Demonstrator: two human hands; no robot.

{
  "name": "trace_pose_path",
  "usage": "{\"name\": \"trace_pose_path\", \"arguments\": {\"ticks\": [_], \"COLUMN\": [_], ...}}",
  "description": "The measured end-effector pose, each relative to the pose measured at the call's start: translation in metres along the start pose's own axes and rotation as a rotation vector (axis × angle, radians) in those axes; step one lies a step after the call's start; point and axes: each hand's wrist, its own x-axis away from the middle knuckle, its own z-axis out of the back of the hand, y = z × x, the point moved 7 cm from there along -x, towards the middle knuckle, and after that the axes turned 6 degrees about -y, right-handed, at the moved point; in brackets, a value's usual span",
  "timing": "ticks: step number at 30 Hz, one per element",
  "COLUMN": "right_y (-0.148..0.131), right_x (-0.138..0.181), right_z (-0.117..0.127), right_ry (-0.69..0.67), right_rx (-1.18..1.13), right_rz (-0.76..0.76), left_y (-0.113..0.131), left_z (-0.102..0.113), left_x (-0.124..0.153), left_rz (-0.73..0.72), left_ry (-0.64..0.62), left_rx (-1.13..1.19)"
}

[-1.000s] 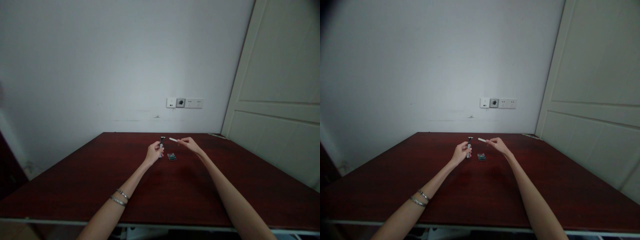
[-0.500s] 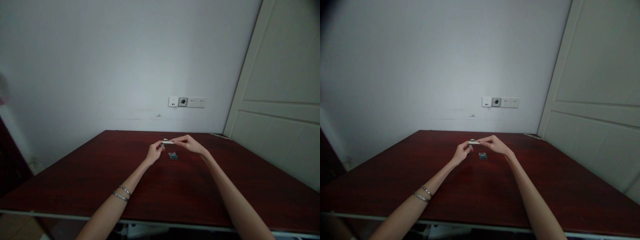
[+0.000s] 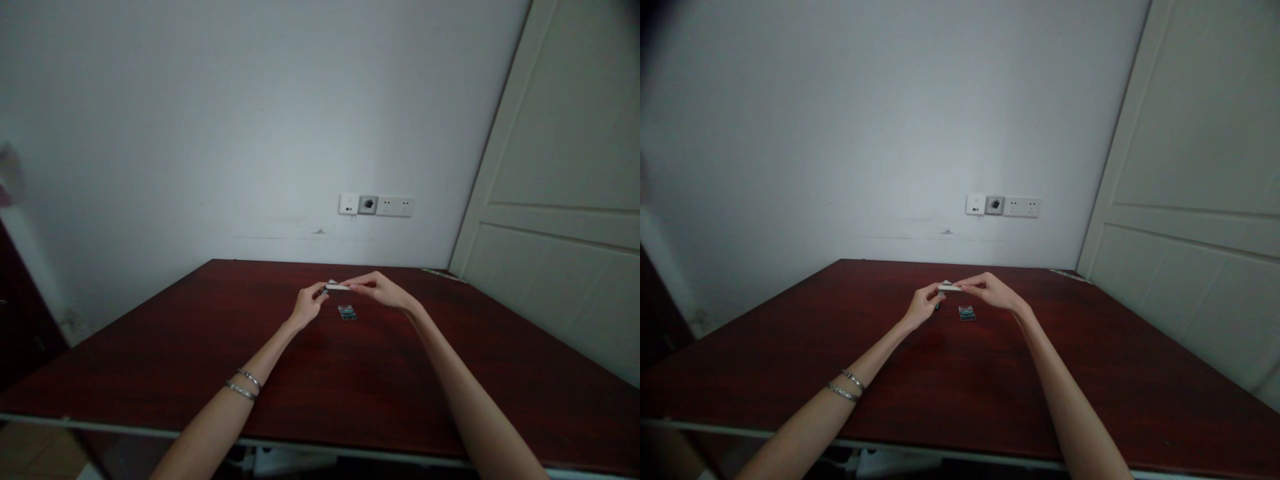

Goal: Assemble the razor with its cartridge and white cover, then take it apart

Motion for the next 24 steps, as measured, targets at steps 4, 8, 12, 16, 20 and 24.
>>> {"name": "trace_pose_path", "arguments": {"ticks": [4,8,12,16,20,24], "right_y": [0.001,0.003,0.004,0.008,0.011,0.015], "right_x": [0.003,0.002,0.004,0.004,0.007,0.006], "right_z": [0.009,-0.003,0.01,0.003,0.011,0.001], "right_ry": [0.136,-0.025,0.135,-0.039,0.049,-0.088], "right_rx": [0.02,0.029,0.002,-0.005,-0.06,-0.077], "right_rz": [-0.019,-0.049,-0.035,-0.082,-0.121,-0.147], "left_y": [-0.001,-0.001,-0.001,0.0,0.001,0.002], "left_z": [0.003,0.002,0.0,-0.002,-0.003,-0.004], "left_x": [0.0,-0.001,-0.001,-0.001,0.0,0.0], "left_rz": [-0.003,-0.008,-0.01,0.003,0.037,0.062], "left_ry": [0.011,0.004,-0.012,-0.012,-0.001,-0.006], "left_rx": [0.018,0.037,0.067,0.117,0.195,0.222]}}
